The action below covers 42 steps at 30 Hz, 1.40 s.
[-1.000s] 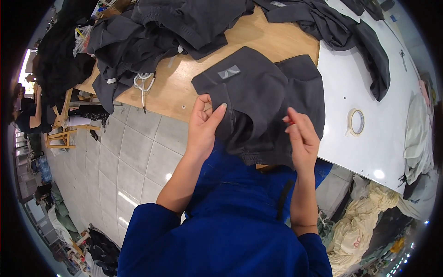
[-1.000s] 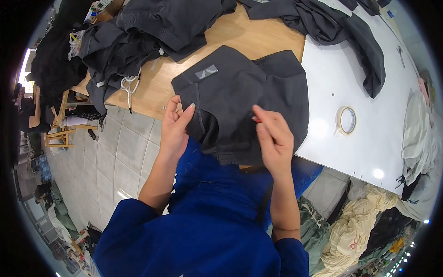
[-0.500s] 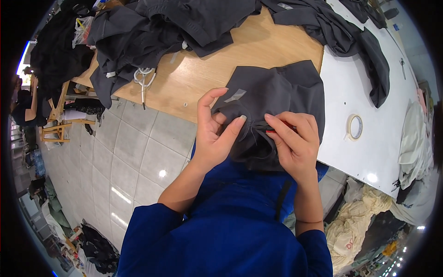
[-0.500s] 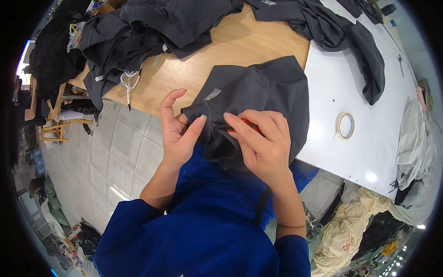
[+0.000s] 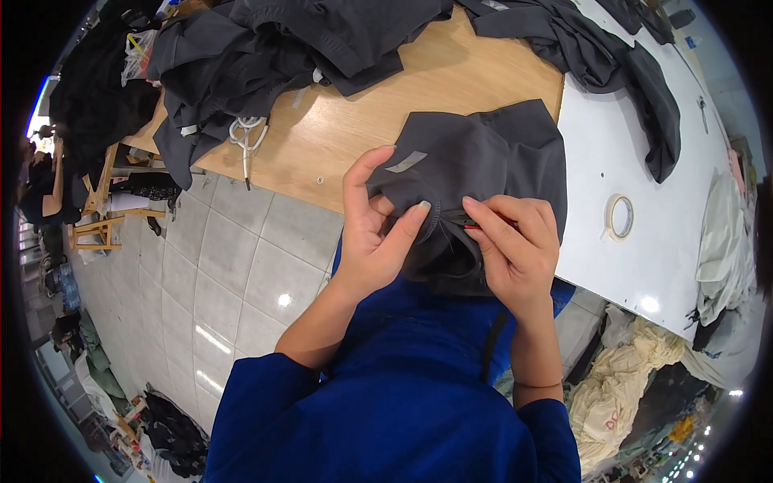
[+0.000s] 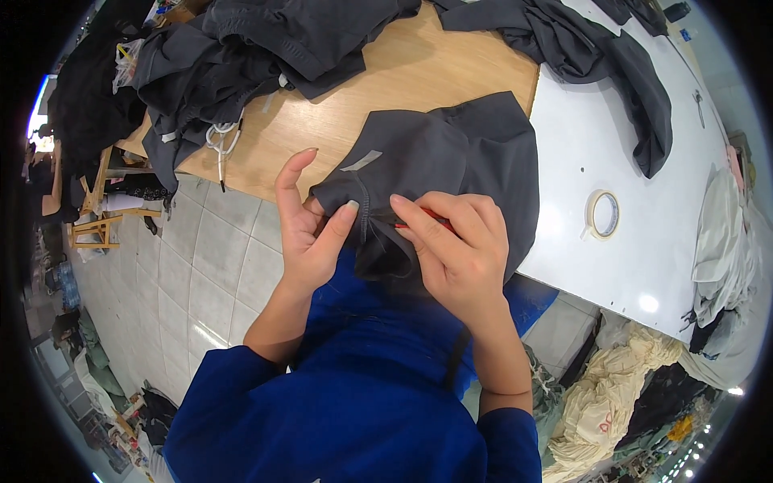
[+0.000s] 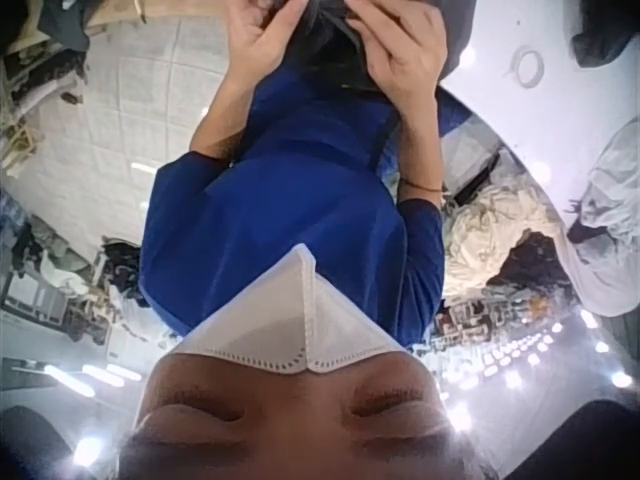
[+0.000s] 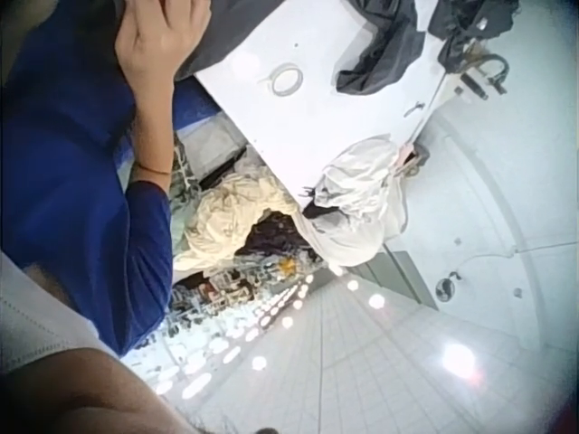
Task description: Trimming loose threads and excess fabric from a grey garment using snips.
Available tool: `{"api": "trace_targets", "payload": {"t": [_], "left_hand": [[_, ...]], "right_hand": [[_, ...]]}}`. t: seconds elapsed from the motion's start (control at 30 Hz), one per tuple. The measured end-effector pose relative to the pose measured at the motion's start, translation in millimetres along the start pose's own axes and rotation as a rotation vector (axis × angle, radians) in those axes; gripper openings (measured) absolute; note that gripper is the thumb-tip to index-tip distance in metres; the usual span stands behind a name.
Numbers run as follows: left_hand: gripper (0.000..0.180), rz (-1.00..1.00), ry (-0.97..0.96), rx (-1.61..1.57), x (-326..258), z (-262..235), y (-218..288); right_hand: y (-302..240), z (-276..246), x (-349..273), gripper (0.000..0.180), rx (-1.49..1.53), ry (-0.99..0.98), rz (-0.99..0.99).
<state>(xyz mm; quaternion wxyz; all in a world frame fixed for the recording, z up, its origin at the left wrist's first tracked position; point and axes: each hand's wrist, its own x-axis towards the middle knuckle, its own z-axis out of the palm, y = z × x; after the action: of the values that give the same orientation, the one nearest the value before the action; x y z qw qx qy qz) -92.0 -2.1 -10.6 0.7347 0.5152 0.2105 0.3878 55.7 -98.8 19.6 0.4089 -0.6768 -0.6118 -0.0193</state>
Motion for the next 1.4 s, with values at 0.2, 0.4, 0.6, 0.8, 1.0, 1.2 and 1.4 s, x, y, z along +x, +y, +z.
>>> {"api": "trace_targets", "payload": {"t": [0.2,0.4,0.6,0.8,1.0,1.2,1.4], "left_hand": [[0.063,-0.023,0.017,-0.011,0.1,1.8,1.3],[0.063,-0.022,0.004,-0.017,1.9,0.7,0.6],[0.062,-0.025,0.004,0.020,3.1,1.9,0.8],[0.060,-0.048,-0.016,0.035,4.6,2.9,3.7],[0.060,-0.066,-0.046,0.062,4.3,3.6,4.5],[0.059,-0.093,-0.021,0.018,4.0,3.5,6.5],[0.061,-0.192,-0.075,0.092,3.0,-10.7,3.1]], "right_hand": [[3.4,3.0,-3.0,0.031,0.011,0.031,-0.012],[4.1,0.5,-3.0,0.032,0.014,0.038,0.006],[5.2,-3.8,-1.6,0.032,-0.014,0.001,-0.023],[4.3,-6.4,0.9,0.032,-0.056,-0.030,-0.084],[7.5,-2.4,-1.1,0.030,-0.043,-0.002,-0.095],[10.3,-0.8,-0.8,0.029,0.003,0.033,-0.063],[16.4,3.3,-7.0,0.030,0.205,0.091,0.231]]}}
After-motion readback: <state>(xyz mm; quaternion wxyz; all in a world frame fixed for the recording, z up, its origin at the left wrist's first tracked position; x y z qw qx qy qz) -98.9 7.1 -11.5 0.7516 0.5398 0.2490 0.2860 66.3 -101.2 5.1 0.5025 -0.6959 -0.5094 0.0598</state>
